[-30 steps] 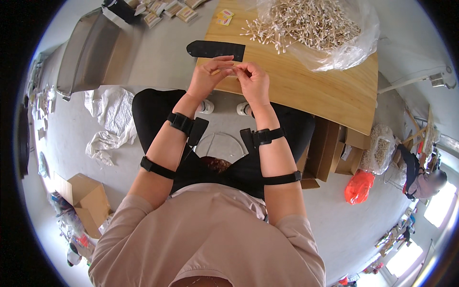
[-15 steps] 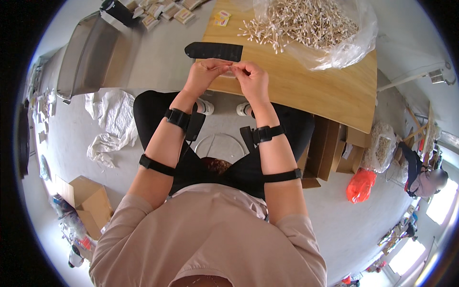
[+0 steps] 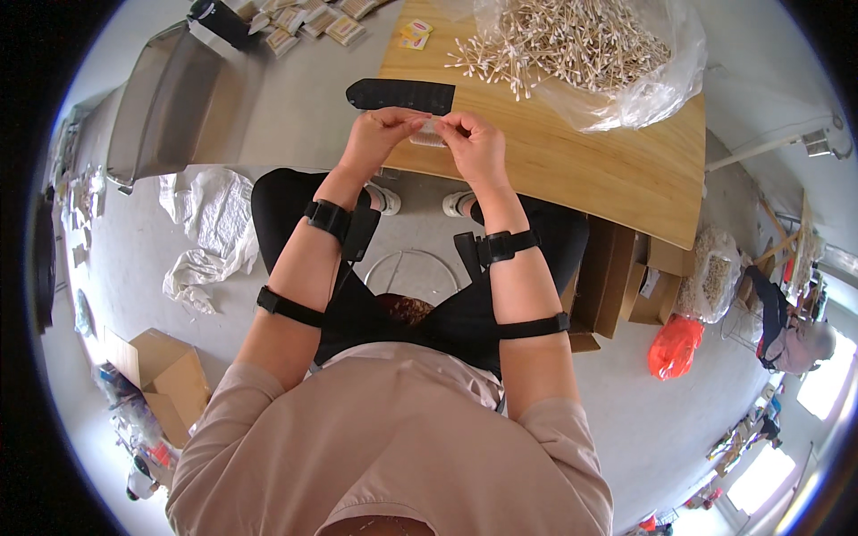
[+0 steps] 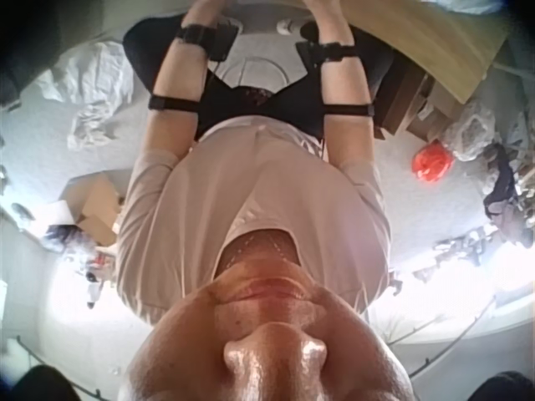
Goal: The person is seen picking up Q-tips and organizing them into a container/packaging.
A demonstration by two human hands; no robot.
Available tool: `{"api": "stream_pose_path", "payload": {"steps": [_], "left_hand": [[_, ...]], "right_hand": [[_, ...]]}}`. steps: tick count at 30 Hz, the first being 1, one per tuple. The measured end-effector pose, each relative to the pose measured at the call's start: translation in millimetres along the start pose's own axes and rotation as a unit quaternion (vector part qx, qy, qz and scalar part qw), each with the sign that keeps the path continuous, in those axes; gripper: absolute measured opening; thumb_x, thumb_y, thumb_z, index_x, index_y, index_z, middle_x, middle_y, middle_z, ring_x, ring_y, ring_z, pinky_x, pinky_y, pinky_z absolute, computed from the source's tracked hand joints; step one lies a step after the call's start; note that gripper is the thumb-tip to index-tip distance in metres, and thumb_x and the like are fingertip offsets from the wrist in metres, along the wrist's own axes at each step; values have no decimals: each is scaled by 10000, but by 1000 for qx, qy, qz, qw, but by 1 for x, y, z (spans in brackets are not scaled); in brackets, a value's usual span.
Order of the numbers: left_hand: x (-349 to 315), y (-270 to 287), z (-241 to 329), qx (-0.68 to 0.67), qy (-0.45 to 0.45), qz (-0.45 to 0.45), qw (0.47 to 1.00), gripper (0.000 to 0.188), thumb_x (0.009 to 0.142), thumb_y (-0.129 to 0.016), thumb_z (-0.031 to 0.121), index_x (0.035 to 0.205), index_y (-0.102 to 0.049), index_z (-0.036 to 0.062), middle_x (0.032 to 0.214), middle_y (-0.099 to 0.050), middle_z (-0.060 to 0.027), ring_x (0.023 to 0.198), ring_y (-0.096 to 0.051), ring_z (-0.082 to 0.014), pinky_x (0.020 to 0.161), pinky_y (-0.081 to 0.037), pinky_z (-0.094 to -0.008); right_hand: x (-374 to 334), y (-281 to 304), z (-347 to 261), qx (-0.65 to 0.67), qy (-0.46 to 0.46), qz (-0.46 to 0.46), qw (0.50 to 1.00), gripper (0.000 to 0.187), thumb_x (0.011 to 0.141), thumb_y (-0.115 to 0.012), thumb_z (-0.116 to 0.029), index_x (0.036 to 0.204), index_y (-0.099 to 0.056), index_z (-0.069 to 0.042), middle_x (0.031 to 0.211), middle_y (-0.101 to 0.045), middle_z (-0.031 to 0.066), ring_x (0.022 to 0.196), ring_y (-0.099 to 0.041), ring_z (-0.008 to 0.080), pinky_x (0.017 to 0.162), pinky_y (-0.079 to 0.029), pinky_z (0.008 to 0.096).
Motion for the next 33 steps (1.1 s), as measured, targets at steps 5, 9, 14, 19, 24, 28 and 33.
{"api": "stream_pose_path", "payload": {"steps": [5, 9, 14, 19, 24, 28, 33], "left_hand": [[-5, 8, -3, 5, 52, -14, 999, 227, 846, -751, 218, 939, -749, 11, 780, -702, -12, 734, -570, -53, 699, -479, -239], [-22, -5, 18, -32, 79, -71, 994, 241, 834, -765, 229, 897, -738, -2, 774, -686, -8, 719, -571, -55, 668, -474, -238], [-71, -24, 31, -222, 168, -93, 956, 187, 850, -751, 209, 842, -682, 35, 803, -666, -7, 702, -605, -96, 644, -480, -241], [-100, -35, 40, -288, 180, -104, 935, 185, 879, -724, 200, 794, -626, 68, 818, -662, -21, 724, -620, -109, 652, -505, -265], [-118, -36, 44, -281, 173, -90, 940, 184, 887, -720, 201, 807, -618, 71, 835, -657, -20, 747, -627, -114, 676, -516, -269], [-133, -47, 54, -293, 154, -85, 940, 185, 885, -729, 206, 899, -636, 47, 872, -660, -8, 776, -608, -82, 696, -497, -246], [-134, -42, 55, -220, 88, -76, 968, 207, 882, -736, 193, 970, -654, 24, 900, -666, -1, 810, -589, -53, 716, -477, -224]], "right_hand": [[-11, -2, -21, 1, -51, -13, 999, 127, 865, -728, -145, 885, -700, -23, 704, -620, -23, 618, -548, 42, 556, -421, 192], [-36, 10, -41, 59, -101, -32, 993, 128, 867, -720, -134, 844, -683, -14, 705, -620, -23, 624, -518, 41, 565, -414, 206], [-71, 7, -57, 166, -159, -56, 972, 117, 863, -719, -138, 832, -662, -41, 698, -602, -30, 593, -501, 41, 551, -399, 196], [-98, 12, -59, 224, -180, -60, 956, 93, 865, -710, -123, 833, -661, -50, 706, -602, -30, 599, -503, 38, 564, -402, 193], [-114, 11, -69, 219, -173, -58, 958, 92, 869, -705, -114, 826, -657, -48, 701, -590, -35, 601, -492, 39, 568, -393, 194], [-119, 10, -77, 185, -140, -65, 970, 97, 870, -713, -108, 840, -660, -32, 709, -587, -39, 619, -483, 32, 565, -384, 190], [-119, 9, -87, 113, -92, -87, 986, 94, 872, -715, -98, 869, -671, -16, 737, -609, -28, 657, -511, 32, 586, -405, 187]]}}
Point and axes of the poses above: each hand's wrist, its own x-axis towards the middle knuckle, its own y-axis out of the back of the hand, z = x × y, the point moved 10 cm from there along x, towards the middle knuckle
